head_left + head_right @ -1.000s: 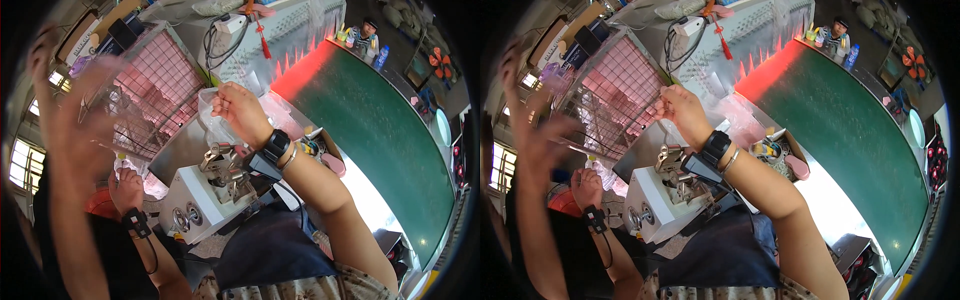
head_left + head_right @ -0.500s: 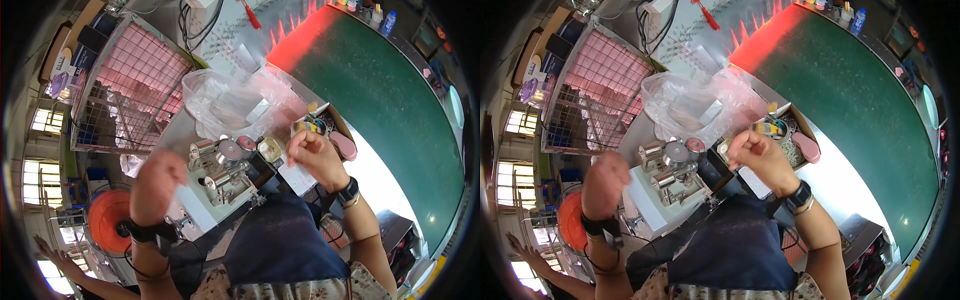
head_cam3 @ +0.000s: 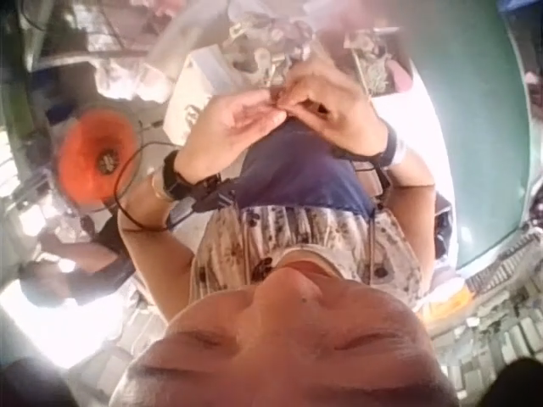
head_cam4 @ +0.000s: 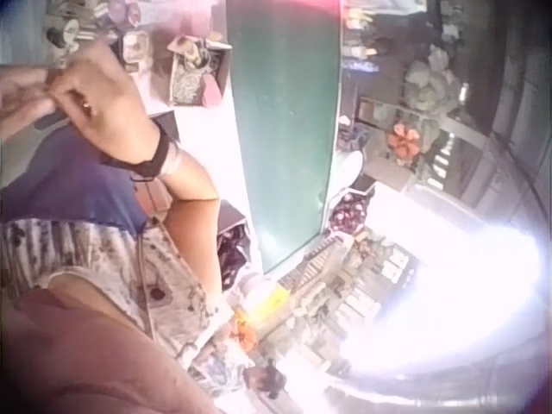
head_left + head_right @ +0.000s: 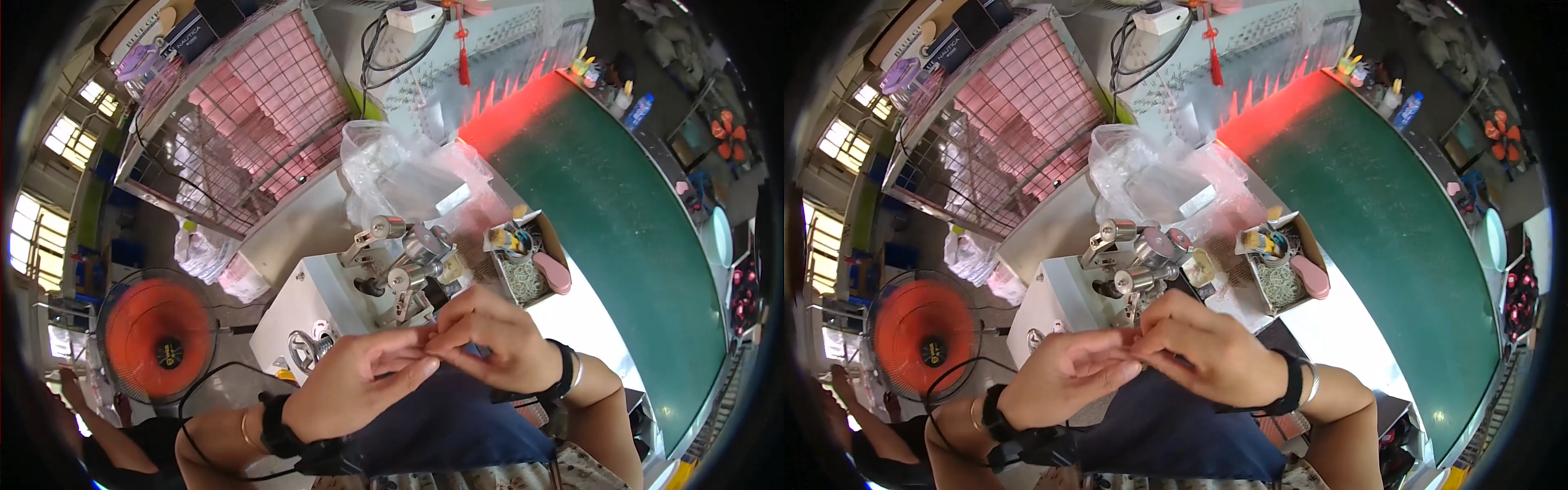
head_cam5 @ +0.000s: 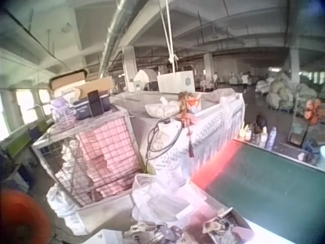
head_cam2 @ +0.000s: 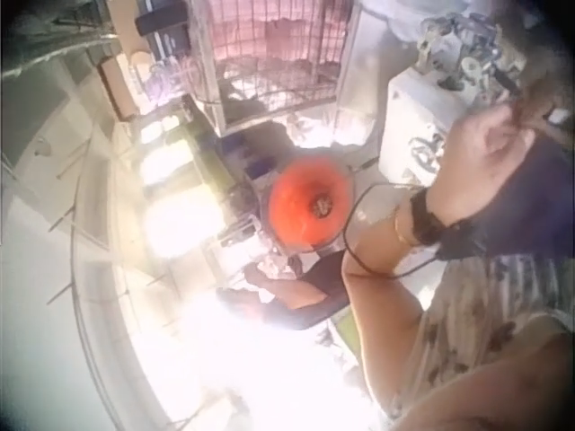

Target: Operating and adjusting a component-manufacturing machine in a shoe factory.

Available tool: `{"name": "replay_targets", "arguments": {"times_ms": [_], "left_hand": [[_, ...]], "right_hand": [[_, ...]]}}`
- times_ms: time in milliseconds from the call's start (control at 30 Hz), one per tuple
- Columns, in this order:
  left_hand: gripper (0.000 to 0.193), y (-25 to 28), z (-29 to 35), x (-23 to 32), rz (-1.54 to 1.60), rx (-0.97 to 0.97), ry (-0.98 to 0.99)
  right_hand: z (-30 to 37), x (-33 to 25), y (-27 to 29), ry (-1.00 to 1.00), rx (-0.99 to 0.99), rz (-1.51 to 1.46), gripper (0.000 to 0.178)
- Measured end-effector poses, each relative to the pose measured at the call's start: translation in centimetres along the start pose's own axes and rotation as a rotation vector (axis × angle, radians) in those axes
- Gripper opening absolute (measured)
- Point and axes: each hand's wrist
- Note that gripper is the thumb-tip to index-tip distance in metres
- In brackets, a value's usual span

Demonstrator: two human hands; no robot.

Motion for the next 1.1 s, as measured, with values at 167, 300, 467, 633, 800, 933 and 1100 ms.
{"name": "replay_targets", "arguments": {"times_ms": [167, 300, 467, 633, 800, 933, 1100], "left_hand": [[0.029, 2.7, 4.4, -2.2, -0.1, 0.076, 0.025], [0.023, 6.8, 9.6, -4.9, -0.09, 0.104, -0.067], [0.025, 12.5, 17.2, -10.4, -0.133, -0.013, -0.125], [0.022, 17.3, 21.4, -17.5, 0.306, 0.036, 0.059], [0.019, 20.7, 23.2, -23.4, 0.546, 0.112, 0.136], [0.026, 24.2, 22.4, -29.1, 0.502, 0.394, 0.025], [0.045, 35.1, 13.8, -41.2, -0.201, 0.939, -0.321]], "right_hand": [[0.7, -2.7, -6.1, 0.153, -0.041, 0.365, 0.024], [0.0, -4.1, -11.0, 0.299, -0.187, 0.418, 0.024], [-2.1, -5.0, -19.5, 0.266, -0.452, 0.154, 0.023], [-3.8, -3.7, -28.4, 0.011, -0.635, 0.161, 0.018], [-4.8, -2.4, -34.7, -0.394, -0.819, 0.048, 0.033], [-5.4, -2.8, -35.7, -0.657, -0.704, 0.013, 0.055], [-5.2, -4.5, -32.4, -0.409, -0.391, 0.202, 0.037]]}}
Point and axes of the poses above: each hand's wrist, its own z-axis away from the middle knuckle, its own y-axis out of the back of the hand, x = y × z, and after that the axes turned 5 degrees about x, right-handed
